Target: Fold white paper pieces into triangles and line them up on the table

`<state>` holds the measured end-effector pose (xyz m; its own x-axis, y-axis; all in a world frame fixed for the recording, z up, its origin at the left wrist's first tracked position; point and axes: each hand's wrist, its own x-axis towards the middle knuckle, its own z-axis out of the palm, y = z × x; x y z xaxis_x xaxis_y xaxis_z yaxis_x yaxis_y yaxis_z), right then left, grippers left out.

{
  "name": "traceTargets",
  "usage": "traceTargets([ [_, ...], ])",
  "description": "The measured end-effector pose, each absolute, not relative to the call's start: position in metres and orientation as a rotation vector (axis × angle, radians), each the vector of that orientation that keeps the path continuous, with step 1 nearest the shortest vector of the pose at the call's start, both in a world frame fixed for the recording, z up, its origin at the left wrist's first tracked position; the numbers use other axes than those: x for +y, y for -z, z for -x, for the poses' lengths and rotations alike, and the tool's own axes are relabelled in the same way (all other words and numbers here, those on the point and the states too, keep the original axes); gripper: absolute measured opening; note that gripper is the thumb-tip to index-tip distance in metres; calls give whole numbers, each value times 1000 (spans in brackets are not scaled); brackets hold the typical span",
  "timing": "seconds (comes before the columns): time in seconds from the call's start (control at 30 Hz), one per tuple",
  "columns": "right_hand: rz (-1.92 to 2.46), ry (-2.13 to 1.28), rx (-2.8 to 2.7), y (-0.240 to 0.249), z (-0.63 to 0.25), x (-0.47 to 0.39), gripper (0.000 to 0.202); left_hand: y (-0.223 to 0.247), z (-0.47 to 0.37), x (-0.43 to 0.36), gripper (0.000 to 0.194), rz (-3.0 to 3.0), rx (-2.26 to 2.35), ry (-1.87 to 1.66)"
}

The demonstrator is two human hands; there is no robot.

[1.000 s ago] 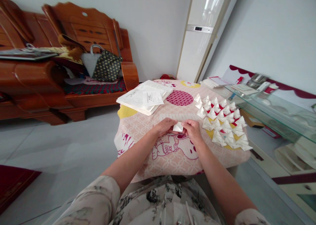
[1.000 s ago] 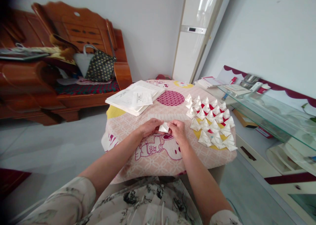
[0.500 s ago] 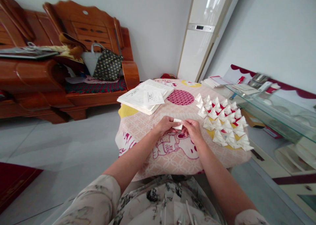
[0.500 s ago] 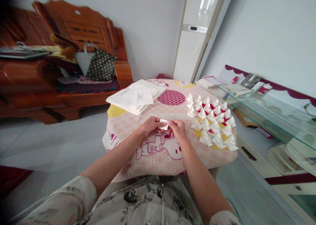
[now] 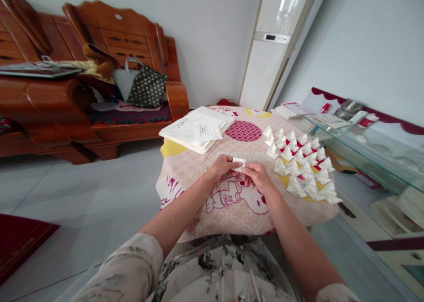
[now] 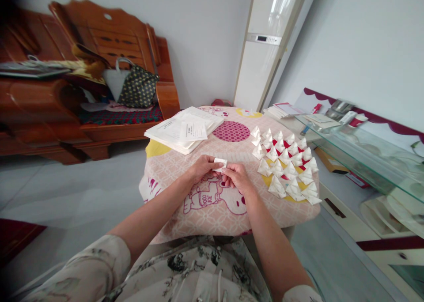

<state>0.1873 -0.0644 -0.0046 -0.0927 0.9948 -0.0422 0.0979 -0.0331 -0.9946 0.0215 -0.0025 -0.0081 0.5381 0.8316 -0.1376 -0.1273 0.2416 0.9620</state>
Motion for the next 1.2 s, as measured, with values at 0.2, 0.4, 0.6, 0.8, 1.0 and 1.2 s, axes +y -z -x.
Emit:
traceTargets([
  [0.2, 1281, -1167, -1264, 6, -185, -63, 27, 3, -22, -4, 32, -1145, 708, -648],
  [0.4, 1269, -1169, -1259, 5, -182, -64, 28, 5, -23, -4, 23, -1145, 764, -663],
  [0.6, 1247, -1210, -1247, 5, -183, -64, 28, 9, -25, -2, 15, -1128, 782, -720],
  [0.8, 1201, -1251, -1228, 4, -183, -64, 29, 9, -28, -2, 26, -1161, 795, -892],
  [1.0, 1186, -1284, -1235, 5, -184, -64, 29, 7, -29, -4, 30, -1155, 826, -954],
  [1.2, 1201, -1310, -1277, 2, -185, -68, 28, 6, -25, -4, 46, -1285, 793, -898],
])
